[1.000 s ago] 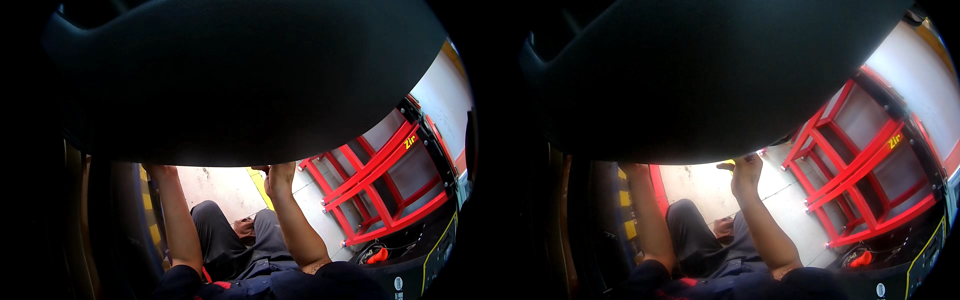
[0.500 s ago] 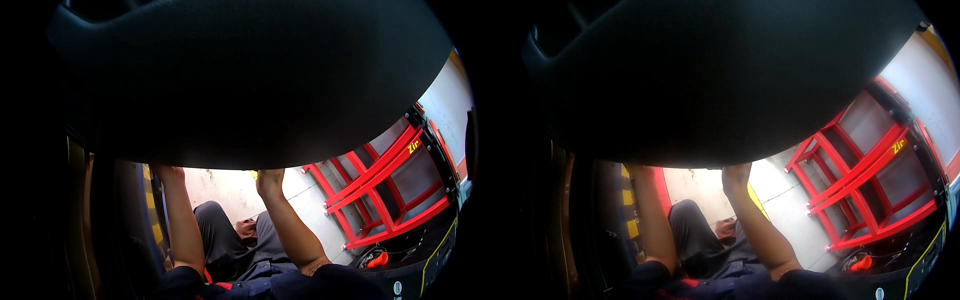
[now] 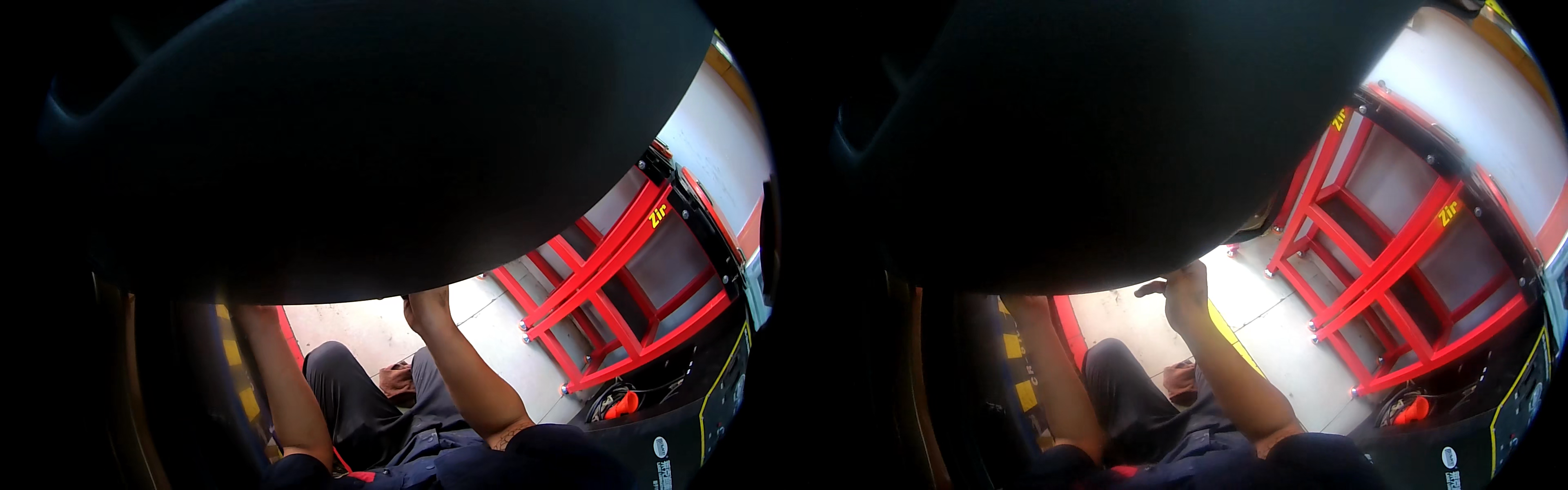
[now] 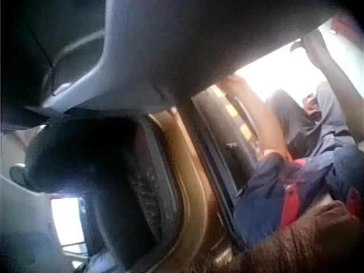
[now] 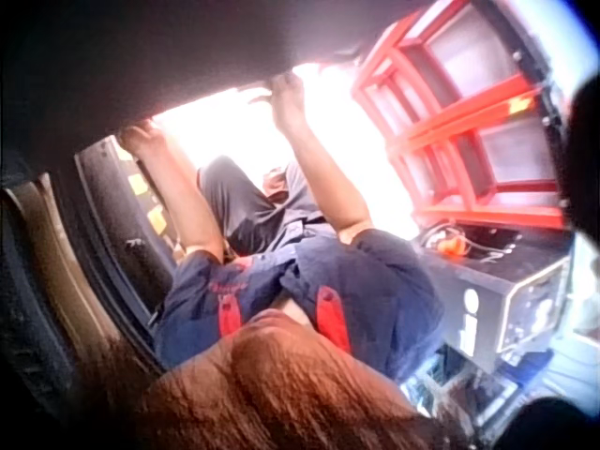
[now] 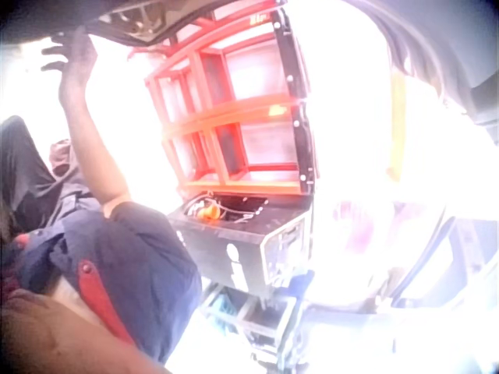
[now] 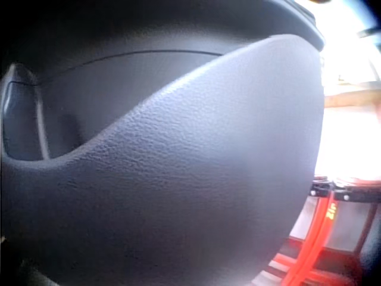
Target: The person cleans the car door frame with a cloth, then installs a black rubber weather stripping along the door edge. They use a small tool to press the stripping into place and ensure it is securely attached.
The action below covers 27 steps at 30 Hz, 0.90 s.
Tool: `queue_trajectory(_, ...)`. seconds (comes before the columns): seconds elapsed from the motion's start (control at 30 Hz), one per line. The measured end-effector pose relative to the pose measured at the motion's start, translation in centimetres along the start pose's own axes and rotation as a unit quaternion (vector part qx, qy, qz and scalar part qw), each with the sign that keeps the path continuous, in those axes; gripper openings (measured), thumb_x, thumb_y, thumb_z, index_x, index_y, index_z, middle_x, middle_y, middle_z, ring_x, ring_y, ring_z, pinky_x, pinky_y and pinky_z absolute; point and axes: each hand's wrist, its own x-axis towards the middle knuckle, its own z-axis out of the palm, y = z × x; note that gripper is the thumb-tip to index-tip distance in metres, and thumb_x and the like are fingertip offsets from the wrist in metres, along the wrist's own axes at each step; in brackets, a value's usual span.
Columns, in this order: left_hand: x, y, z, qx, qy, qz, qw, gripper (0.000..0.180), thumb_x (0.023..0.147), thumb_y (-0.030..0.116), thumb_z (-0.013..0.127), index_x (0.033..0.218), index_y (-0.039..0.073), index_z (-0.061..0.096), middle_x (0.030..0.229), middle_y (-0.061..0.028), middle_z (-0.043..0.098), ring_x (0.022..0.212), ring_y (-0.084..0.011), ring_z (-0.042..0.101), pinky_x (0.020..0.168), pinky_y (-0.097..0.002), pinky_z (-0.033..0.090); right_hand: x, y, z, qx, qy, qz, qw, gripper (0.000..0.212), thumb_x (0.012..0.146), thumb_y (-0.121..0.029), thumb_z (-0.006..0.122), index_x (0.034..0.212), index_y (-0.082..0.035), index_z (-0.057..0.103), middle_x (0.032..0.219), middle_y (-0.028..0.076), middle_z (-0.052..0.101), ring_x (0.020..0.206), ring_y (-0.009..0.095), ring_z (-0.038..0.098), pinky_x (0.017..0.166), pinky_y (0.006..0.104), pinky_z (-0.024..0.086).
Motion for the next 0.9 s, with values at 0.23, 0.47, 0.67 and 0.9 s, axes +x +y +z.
queue_trajectory(0.23,-0.3,0.1,0.9,0.041,0.076,-0.002,0.996,0.046,0.108,0.036,0.055,0.139,0.002,0.058,0.137,-0.0111,0.065,0.124,-0.0275,0.063,0.107,-0.0386,0.053,0.6,-0.2,-2.0,-0.035,-0.059,-0.049,0.996,0.030,0.105,-0.024,0.057,0.112,0.004,0.068,0.104,0.015,0.075,0.086,0.026,0.076,0.062,0.0380,0.067)
queue_trajectory(0.47,-0.1,1.7,4.9,-0.033,0.084,0.001,0.996,0.034,0.105,0.030,0.061,0.120,0.002,0.072,0.111,-0.0141,0.076,0.099,-0.0269,0.075,0.075,-0.0352,0.065,1.2,0.4,-3.6,-0.070,-0.087,-0.073,0.991,0.061,0.097,-0.055,0.068,0.120,0.001,0.063,0.108,0.014,0.072,0.092,0.024,0.075,0.063,0.0367,0.066)
queue_trajectory(0.67,0.1,1.2,4.8,-0.126,0.017,-0.056,0.990,0.033,0.103,0.032,0.065,0.115,0.003,0.075,0.103,-0.0135,0.077,0.089,-0.0246,0.076,0.070,-0.0329,0.064,1.3,1.0,-4.9,-0.110,-0.085,-0.068,0.988,0.050,0.103,-0.044,0.062,0.129,-0.002,0.057,0.111,0.013,0.069,0.090,0.023,0.073,0.058,0.0338,0.063)
queue_trajectory(0.9,0.7,-0.2,1.8,-0.157,-0.081,-0.092,0.980,0.031,0.100,0.030,0.070,0.111,0.002,0.076,0.103,-0.0136,0.077,0.092,-0.0259,0.076,0.076,-0.0340,0.064,0.1,-1.3,-2.0,-0.018,0.001,-0.006,1.000,0.020,0.105,-0.020,0.057,0.108,-0.001,0.064,0.088,0.011,0.070,0.072,0.021,0.070,0.055,0.0330,0.058)
